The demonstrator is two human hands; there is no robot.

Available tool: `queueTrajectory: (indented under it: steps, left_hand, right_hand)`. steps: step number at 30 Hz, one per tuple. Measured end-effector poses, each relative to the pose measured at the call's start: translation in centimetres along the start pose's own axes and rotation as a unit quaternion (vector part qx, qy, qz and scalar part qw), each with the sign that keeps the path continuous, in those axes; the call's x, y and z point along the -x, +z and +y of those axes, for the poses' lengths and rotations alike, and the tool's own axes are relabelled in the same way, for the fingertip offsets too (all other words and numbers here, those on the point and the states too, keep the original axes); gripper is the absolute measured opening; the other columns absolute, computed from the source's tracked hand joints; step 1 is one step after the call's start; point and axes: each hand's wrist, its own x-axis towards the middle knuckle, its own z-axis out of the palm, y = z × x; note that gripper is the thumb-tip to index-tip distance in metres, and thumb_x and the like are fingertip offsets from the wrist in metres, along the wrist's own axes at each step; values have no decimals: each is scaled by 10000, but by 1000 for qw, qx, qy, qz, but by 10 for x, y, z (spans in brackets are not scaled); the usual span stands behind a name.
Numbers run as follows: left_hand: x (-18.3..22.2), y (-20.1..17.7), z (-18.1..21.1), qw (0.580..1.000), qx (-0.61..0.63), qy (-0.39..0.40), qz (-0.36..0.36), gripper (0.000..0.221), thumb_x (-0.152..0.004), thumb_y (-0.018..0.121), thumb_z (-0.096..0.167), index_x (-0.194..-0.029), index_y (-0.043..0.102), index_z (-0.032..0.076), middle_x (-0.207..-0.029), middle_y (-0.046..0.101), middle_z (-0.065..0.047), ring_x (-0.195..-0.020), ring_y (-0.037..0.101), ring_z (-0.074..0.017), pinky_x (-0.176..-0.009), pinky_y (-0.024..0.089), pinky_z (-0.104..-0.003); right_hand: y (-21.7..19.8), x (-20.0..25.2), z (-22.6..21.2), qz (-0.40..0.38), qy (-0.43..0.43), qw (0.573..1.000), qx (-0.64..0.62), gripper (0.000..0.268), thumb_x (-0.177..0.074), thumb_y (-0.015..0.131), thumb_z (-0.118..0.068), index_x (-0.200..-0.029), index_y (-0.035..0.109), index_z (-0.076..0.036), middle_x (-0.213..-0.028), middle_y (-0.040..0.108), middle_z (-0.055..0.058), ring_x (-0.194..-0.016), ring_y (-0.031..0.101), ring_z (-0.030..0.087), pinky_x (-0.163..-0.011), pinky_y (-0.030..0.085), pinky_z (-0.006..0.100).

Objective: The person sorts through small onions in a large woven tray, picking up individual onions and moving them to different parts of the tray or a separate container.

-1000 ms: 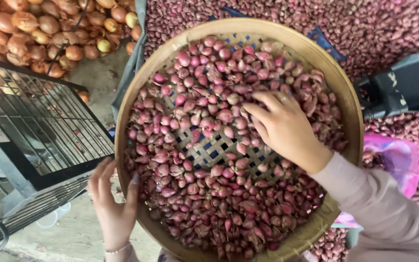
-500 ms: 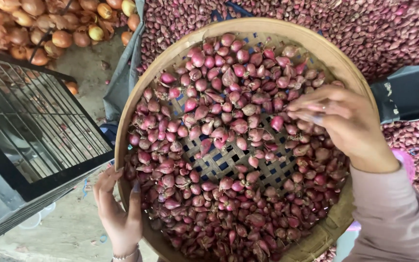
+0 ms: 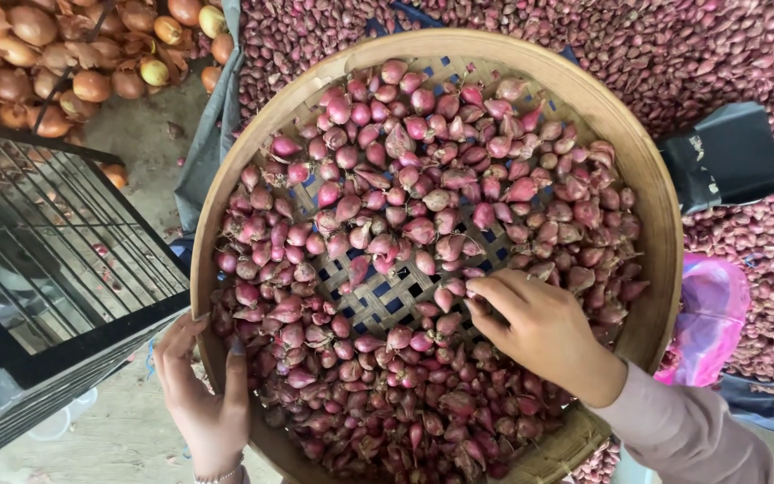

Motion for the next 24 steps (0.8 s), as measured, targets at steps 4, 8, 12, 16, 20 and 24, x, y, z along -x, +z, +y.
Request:
queueTrajectory:
  steps: [4,8,12,16,20,24]
  left_hand:
    - [0,-1,1,1000,-3,-9,6,432,-930,621,34,-1346,511,-2,-1354,500,-223,-1315,488,-372,-1099,458,-478]
    - [-1,-2,3,1000,-7,-3,5,441,-890,606,-4,-1322,520,-25,-1314,508,-235,-1300,494,-382,-1101,463,-481]
    - [-1,1,2,1000,0,-1,7,441,-903,627,-24,-1329,517,-14,-1343,498,-239,-1300,502,-372,-1111,482,-476]
    - [-3,1,2,1000,3,1,2,457,-877,594,-38,-1327,515,-10,-1316,500,-221,-1272,510,-360,-1087,482,-465]
    - [-5,-2,9,1000,1,-10,-2,451,-874,588,-24,-1321,530,5,-1305,506,-215,-1266,521,-364,-1076,471,-472]
    - [-1,0,2,1000,1,-4,-2,459,-888,606,-5,-1338,516,18,-1300,509,-215,-1273,517,-363,-1087,473,-474]
  right_hand:
    - [-4,10,46,-26,195,889,-414,219,-862,595,28,-1065,678,13,-842,689,70,-639,640,114,-539,579,182]
    - [-47,-22,61,7,183,858,-480,188,-1072,429,-89,-1030,612,-79,-671,498,-27,-500,386,52,-451,323,198]
    - [-40,-45,50,14,72,997,-25,180,-1006,667,-180,-1119,691,-42,-1050,754,95,-489,536,77,-466,448,226]
    - [-22,-47,56,-50,53,995,70,238,-954,721,-324,-1052,713,-107,-952,689,28,-558,608,97,-405,480,214]
    - [-35,-53,84,-65,146,941,-300,142,-929,663,-77,-1064,706,-85,-956,712,49,-841,676,147,-826,569,294]
    - [-39,-52,105,-45,241,789,-563,135,-941,442,-85,-870,558,-81,-903,630,86,-629,572,118,-515,527,220]
